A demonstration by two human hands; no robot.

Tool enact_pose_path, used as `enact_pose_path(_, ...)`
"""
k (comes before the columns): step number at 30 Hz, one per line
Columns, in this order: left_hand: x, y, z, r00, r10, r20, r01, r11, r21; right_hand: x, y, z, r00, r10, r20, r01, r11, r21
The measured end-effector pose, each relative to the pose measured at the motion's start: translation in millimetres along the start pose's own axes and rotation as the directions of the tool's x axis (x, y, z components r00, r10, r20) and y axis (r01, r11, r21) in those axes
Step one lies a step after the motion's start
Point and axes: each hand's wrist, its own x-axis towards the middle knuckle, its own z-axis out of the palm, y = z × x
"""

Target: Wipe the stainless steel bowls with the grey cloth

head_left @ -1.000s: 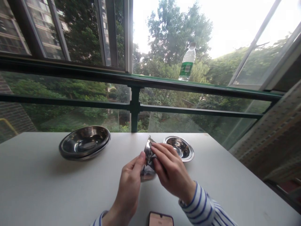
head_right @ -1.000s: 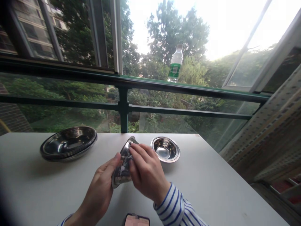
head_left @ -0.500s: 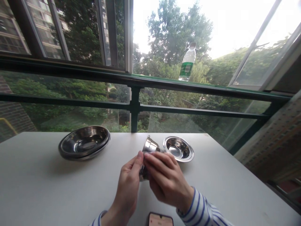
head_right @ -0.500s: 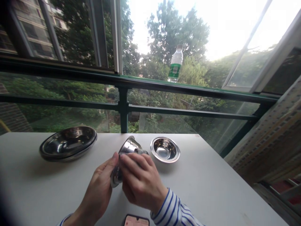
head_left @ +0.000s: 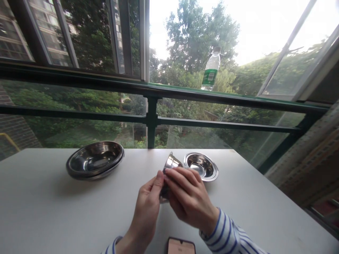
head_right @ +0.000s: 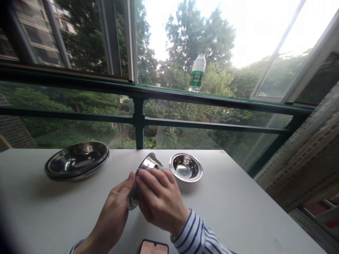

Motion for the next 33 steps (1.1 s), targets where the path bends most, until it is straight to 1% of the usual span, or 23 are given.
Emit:
enact_pose_path(2, -1, 0, 0.7, 1.000, -0.022, 0.009, 0.022, 1.000, -0.002, 0, 0, 0, 0.996, 0.084, -0.016, -0.084, 0.996, -0.001)
enact_pose_path(3, -1, 0, 0.8, 1.000, -0.027, 0.001, 0.027, 1.000, -0.001, 0, 0, 0, 0.996, 0.088, -0.019, -0.088, 0.996, -0.001)
enact_pose_path(6, -1, 1, 0.2, 0.999, -0.008, -0.040, 0.008, 1.000, 0.004, -1, -4, 2, 1.000, -0.024, -0.005, 0.024, 1.000, -0.009)
enact_pose_path(7, -1, 2, -0.1, 0.999, 0.003, -0.046, -0.003, 1.000, 0.008, -1, -5, 2, 0.999, -0.049, 0.000, 0.049, 0.999, -0.012)
enact_pose_path(8, -1, 2, -0.1, 0.999, 0.012, -0.043, -0.011, 1.000, 0.011, 0, -5, 3, 0.999, -0.045, 0.000, 0.045, 0.999, -0.013)
enact_pose_path(9, -1, 1, 0.1, 0.999, 0.010, -0.035, -0.009, 1.000, 0.014, 1, -4, 3, 1.000, -0.011, -0.008, 0.011, 1.000, -0.013)
enact_pose_path(12, -3, -1, 1.7, 0.999, -0.031, -0.013, 0.031, 0.999, 0.011, 3, 2, 2, 0.988, 0.151, -0.042, -0.151, 0.988, 0.003)
enact_pose_path(13, -3, -1, 2.1, 0.999, -0.040, -0.018, 0.040, 0.999, 0.013, 3, 3, 2, 0.984, 0.169, -0.048, -0.169, 0.986, 0.009)
enact_pose_path(14, -3, -1, 2.1, 0.999, -0.036, -0.027, 0.036, 0.999, 0.017, 2, 3, 3, 0.988, 0.150, -0.046, -0.150, 0.989, 0.016)
enact_pose_path(17, -2, 0, 0.1, 0.998, 0.025, -0.059, -0.022, 0.998, 0.056, -2, -3, 5, 1.000, -0.005, -0.022, 0.006, 1.000, 0.029)
enact_pose_path(19, -1, 1, -1.6, 0.997, 0.053, -0.053, -0.049, 0.996, 0.076, -3, -7, 5, 0.999, -0.047, -0.005, 0.047, 0.999, 0.027)
enact_pose_path(21, -1, 1, -2.1, 0.998, 0.050, -0.038, -0.047, 0.996, 0.079, -1, -7, 4, 1.000, -0.001, -0.001, 0.001, 1.000, 0.022)
enact_pose_path(24, -3, -1, -0.2, 0.999, 0.009, -0.039, -0.005, 0.996, 0.094, 4, 2, 0, 0.988, 0.156, -0.020, -0.155, 0.987, 0.048)
enact_pose_path(27, -7, -2, 3.0, 0.998, -0.028, -0.059, 0.036, 0.989, 0.140, 6, 14, -1, 0.937, 0.349, -0.022, -0.344, 0.931, 0.121)
enact_pose_path(28, -7, -2, 3.7, 0.997, -0.036, -0.067, 0.046, 0.988, 0.151, 6, 16, -1, 0.921, 0.390, -0.019, -0.383, 0.912, 0.146)
enact_pose_path(29, -7, -1, 4.2, 0.996, -0.041, -0.077, 0.053, 0.986, 0.156, 5, 16, -1, 0.914, 0.405, -0.019, -0.397, 0.903, 0.165)
enact_pose_path(30, -7, -1, 4.3, 0.996, -0.041, -0.084, 0.053, 0.987, 0.153, 5, 14, -1, 0.921, 0.389, -0.018, -0.380, 0.908, 0.176)
enact_pose_path(31, -6, 0, 4.0, 0.996, -0.033, -0.087, 0.046, 0.989, 0.143, 4, 12, -1, 0.939, 0.343, -0.016, -0.335, 0.925, 0.178)
enact_pose_path(33, -4, 3, 2.8, 0.996, 0.003, -0.084, 0.006, 0.993, 0.116, 3, 5, -2, 0.980, 0.198, -0.004, -0.195, 0.967, 0.161)
